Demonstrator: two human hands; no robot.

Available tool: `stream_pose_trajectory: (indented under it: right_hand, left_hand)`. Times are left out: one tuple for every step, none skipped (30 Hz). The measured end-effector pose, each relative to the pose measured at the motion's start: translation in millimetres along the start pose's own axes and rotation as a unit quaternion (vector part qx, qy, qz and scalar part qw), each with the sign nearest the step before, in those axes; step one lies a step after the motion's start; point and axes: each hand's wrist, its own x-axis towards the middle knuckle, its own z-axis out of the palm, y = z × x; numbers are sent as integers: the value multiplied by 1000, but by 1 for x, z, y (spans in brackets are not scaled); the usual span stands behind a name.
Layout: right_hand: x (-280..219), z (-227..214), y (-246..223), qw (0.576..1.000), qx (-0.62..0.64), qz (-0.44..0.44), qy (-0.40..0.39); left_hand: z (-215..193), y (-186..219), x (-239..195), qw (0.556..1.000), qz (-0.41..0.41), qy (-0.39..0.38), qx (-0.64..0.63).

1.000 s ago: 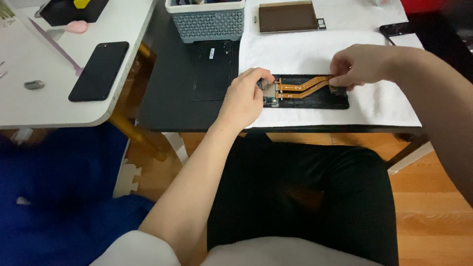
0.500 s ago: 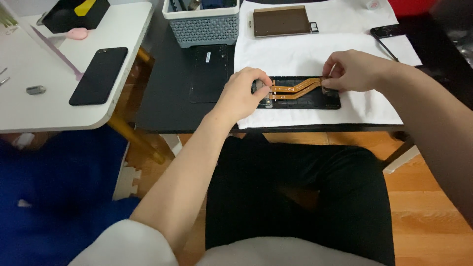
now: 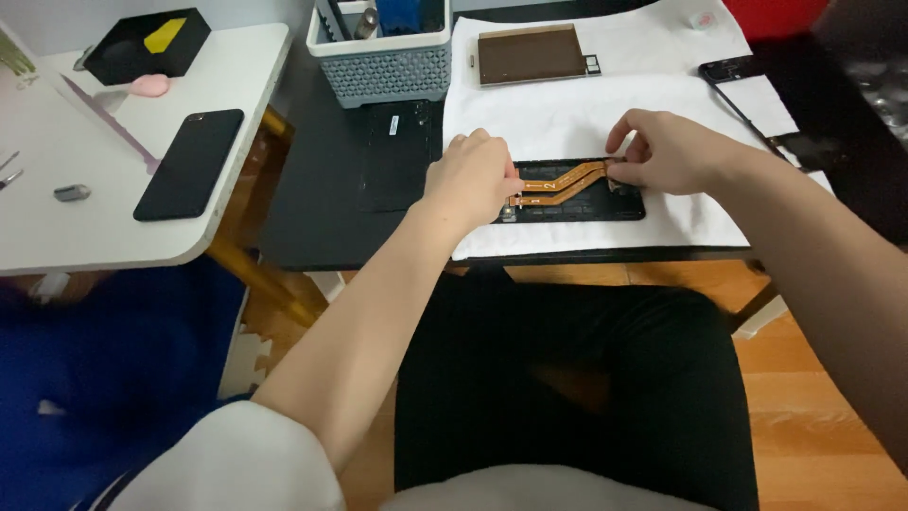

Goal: Disassembling a smartphone by removing the internal frame, battery, and motherboard using hands and small tools.

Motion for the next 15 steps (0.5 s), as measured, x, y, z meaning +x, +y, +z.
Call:
stream_pose_trajectory:
  right_hand:
    - [-2, 1, -2, 1000, 0, 0, 0]
    - [-5, 1, -4, 1000, 4, 1, -3]
    - [-7, 1, -5, 1000, 7, 3, -5]
    - [-7, 0, -6, 1000, 8, 3, -4]
    - [-7, 0, -7, 1000, 9, 2, -4]
    - [-8, 0, -8, 1000, 9, 1, -4]
    - [-7, 1, -7, 1000, 9, 0, -4]
    - [-7, 2, -5, 1000, 14, 1, -3]
    - [-7, 2, -4, 1000, 20, 2, -2]
    - [-7, 2, -4, 1000, 19, 2, -1]
    - [-8, 2, -4, 1000, 28, 1, 9]
    - [-8, 3, -3, 999, 38, -1, 18]
    - [-12, 3, -6, 999, 39, -1, 17]
    - [-16, 3, -7, 998, 53, -1, 27]
    - [-19, 4, -8, 997, 67, -2, 36]
  left_hand:
    - [0, -1, -1, 1000, -1, 0, 0]
    - [-1, -1, -1, 1000, 16, -5, 23]
    - [-2, -1, -1, 998, 32, -10, 45]
    - [-2, -1, -2, 998, 33, -9, 46]
    - [-2, -1, -3, 998, 38, -13, 48]
    - [-1, -1, -4, 998, 42, -17, 49]
    - [2, -3, -4, 998, 42, -17, 49]
    - [5, -4, -4, 999, 45, -11, 21]
    - [8, -5, -4, 999, 47, -5, -7]
    - [4, -3, -9, 999, 48, -4, -7]
    - [0, -2, -14, 998, 48, 1, -48]
    - [-3, -1, -21, 995, 47, 5, -88]
    - [-4, -1, -24, 995, 46, 4, -88]
    - [-4, -1, -27, 990, 35, 21, -135]
    - [-4, -1, -30, 983, 24, 38, -181]
